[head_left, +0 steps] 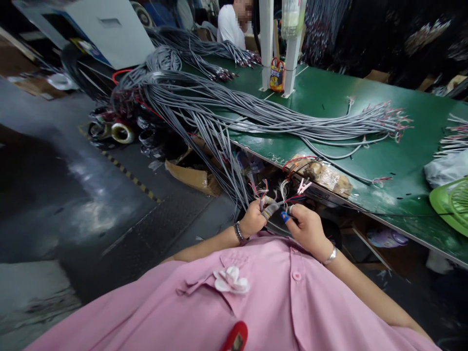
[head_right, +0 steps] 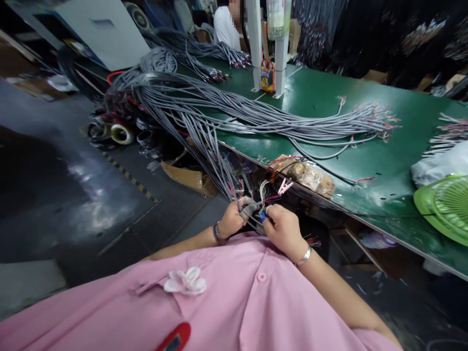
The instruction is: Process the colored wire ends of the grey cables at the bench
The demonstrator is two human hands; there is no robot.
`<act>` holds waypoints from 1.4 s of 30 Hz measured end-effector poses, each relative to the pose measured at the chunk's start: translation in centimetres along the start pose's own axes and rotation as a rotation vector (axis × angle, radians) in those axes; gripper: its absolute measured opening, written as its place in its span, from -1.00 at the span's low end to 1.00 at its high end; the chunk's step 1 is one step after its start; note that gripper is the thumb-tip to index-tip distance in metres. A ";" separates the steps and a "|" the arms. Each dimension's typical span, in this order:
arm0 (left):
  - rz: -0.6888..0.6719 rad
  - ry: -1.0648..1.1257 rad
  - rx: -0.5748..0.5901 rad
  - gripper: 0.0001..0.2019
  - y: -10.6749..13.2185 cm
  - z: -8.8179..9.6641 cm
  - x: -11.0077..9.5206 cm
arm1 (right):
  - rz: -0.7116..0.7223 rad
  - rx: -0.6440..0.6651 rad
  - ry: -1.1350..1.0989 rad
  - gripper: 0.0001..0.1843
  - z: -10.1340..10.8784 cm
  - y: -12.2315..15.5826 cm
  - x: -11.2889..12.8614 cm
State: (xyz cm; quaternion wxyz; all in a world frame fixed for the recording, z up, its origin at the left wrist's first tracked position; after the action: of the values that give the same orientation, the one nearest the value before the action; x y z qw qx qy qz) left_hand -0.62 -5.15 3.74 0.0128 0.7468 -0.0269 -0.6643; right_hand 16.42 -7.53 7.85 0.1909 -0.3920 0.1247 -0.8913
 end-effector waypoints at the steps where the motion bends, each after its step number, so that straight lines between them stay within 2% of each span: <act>1: 0.001 0.040 -0.070 -0.74 -0.4 0.2 0.0 | 0.061 0.067 0.020 -0.82 -0.2 0.3 0.5; 4: -0.026 0.179 -0.266 -0.75 -1.9 1.5 -0.2 | 0.237 0.317 -0.070 -0.88 -1.2 1.1 1.6; 6: -0.070 0.210 -0.296 -0.74 -2.6 2.3 -0.6 | 0.228 0.361 -0.163 -0.87 -1.2 1.3 1.4; 8: -0.105 0.174 -0.260 -0.73 -2.7 2.9 -1.0 | 0.107 0.234 -0.240 -0.82 -0.5 0.9 0.5; 10: -0.119 0.118 -0.217 -0.72 -2.4 3.2 -1.2 | -0.009 0.036 -0.308 -0.80 0.7 0.6 -0.5; 13: -0.122 0.053 -0.166 -0.73 -1.5 3.2 -1.0 | -0.080 -0.222 -0.322 -0.87 2.3 0.3 -0.8; 16: -0.106 0.014 -0.120 -0.77 -0.7 2.6 -0.7 | -0.068 -0.297 -0.234 -0.74 2.7 0.0 0.0; 18: -0.109 0.000 -0.089 -0.82 -0.3 2.1 -0.9 | -0.057 -0.249 -0.165 -0.63 2.2 -0.5 0.5; 20: -0.142 -0.006 -0.054 -0.85 0.0 1.6 -1.4 | -0.041 -0.186 -0.104 -0.62 1.6 -1.2 0.8; 24: -0.208 -0.041 -0.006 -0.89 0.3 1.1 -2.0 | 0.015 -0.072 -0.035 -0.93 0.3 -1.8 0.7; 25: -0.217 -0.055 -0.009 -0.89 0.4 1.1 -2.0 | 0.022 -0.048 -0.017 -0.92 0.1 -1.7 0.6; 27: -0.223 -0.078 -0.036 -0.88 0.2 1.2 -1.8 | 0.021 0.000 0.023 -0.86 -0.4 -1.3 0.8; 29: -0.206 -0.060 -0.121 -0.86 -0.2 1.6 -1.4 | 0.052 0.086 0.018 -0.85 -0.8 -0.7 1.4; 32: -0.128 0.059 -0.270 -0.85 -1.5 2.6 -1.0 | 0.238 0.382 -0.147 -0.89 -1.7 0.3 2.9; 34: -0.063 0.211 -0.250 -0.81 -2.2 3.2 -1.1 | 0.285 0.477 -0.254 -0.89 -1.7 0.7 3.4; 36: 0.027 0.397 -0.111 -0.77 -2.6 3.6 -1.3 | 0.179 0.381 -0.329 -0.86 -1.1 0.3 3.2; 39: 0.173 0.617 0.121 -0.74 -2.0 3.9 -1.6 | -0.035 0.102 -0.502 -0.83 0.4 -0.6 2.6; 42: 0.244 0.680 0.237 -0.67 -1.1 3.9 -1.2 | -0.090 -0.138 -0.611 -0.84 1.6 -1.3 2.9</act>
State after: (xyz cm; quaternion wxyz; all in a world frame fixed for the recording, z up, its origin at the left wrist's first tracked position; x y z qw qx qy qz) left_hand -4.58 -3.96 4.41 0.0139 0.9123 -0.1865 -0.3644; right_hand 15.50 -7.70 11.28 0.1527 -0.6588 0.1045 -0.7292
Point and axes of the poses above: each hand's wrist, its own y-axis away from the middle knuckle, its own z-axis out of the back of the hand, x = y × z, the point moved 3 cm from there along -y, towards the middle knuckle, and after that the axes turned 9 degrees about -x, right-handed, at the moved point
